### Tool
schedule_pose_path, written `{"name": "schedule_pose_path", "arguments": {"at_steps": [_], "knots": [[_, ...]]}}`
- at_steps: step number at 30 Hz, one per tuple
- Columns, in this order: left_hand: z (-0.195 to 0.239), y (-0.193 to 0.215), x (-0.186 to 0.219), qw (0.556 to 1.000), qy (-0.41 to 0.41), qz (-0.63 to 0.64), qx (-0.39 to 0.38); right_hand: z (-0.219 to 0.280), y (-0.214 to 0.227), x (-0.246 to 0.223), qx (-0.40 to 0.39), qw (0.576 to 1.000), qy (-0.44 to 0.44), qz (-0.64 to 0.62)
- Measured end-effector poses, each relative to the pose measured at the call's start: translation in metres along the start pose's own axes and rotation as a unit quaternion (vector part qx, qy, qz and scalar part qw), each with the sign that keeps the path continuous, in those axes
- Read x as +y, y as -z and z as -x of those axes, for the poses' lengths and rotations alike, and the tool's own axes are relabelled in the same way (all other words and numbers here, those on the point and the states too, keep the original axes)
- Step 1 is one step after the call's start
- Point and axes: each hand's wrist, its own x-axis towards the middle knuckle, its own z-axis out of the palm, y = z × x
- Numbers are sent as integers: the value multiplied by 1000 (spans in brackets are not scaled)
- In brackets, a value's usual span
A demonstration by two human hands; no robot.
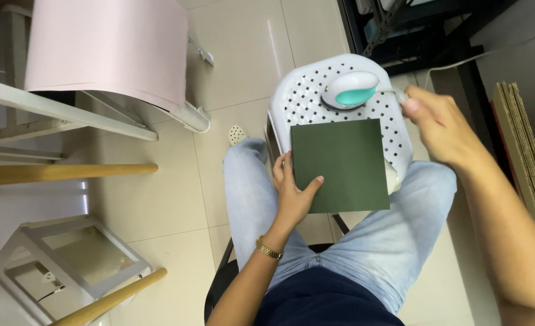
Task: Applying a vinyl label to a green box and using a heat press tool to adhere it through brown paper.
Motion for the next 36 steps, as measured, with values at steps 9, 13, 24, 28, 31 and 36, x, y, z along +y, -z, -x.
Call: {"name": "schedule_pose_path", "arguments": {"at_steps": [9, 13, 24, 28, 31, 36], "knots": [[-3, 7, 8, 999, 4, 36, -38, 71, -66, 114, -91, 955, -68, -275], [0, 15, 42, 997, 39, 36, -60, 81, -95, 123, -23, 986, 10, -164], [2, 12, 28, 998, 43, 16, -37, 82, -134, 133, 129, 982, 19, 137], [1, 12, 32, 998, 48, 11, -40, 82, -121, 119, 90, 989, 35, 112], [1, 10, 37, 997, 63, 19, -39, 87, -114, 99, 62, 992, 19, 109], [3, 8, 41, 997, 66, 26, -25, 99, -108, 93, 26, 993, -28, 113]]}}
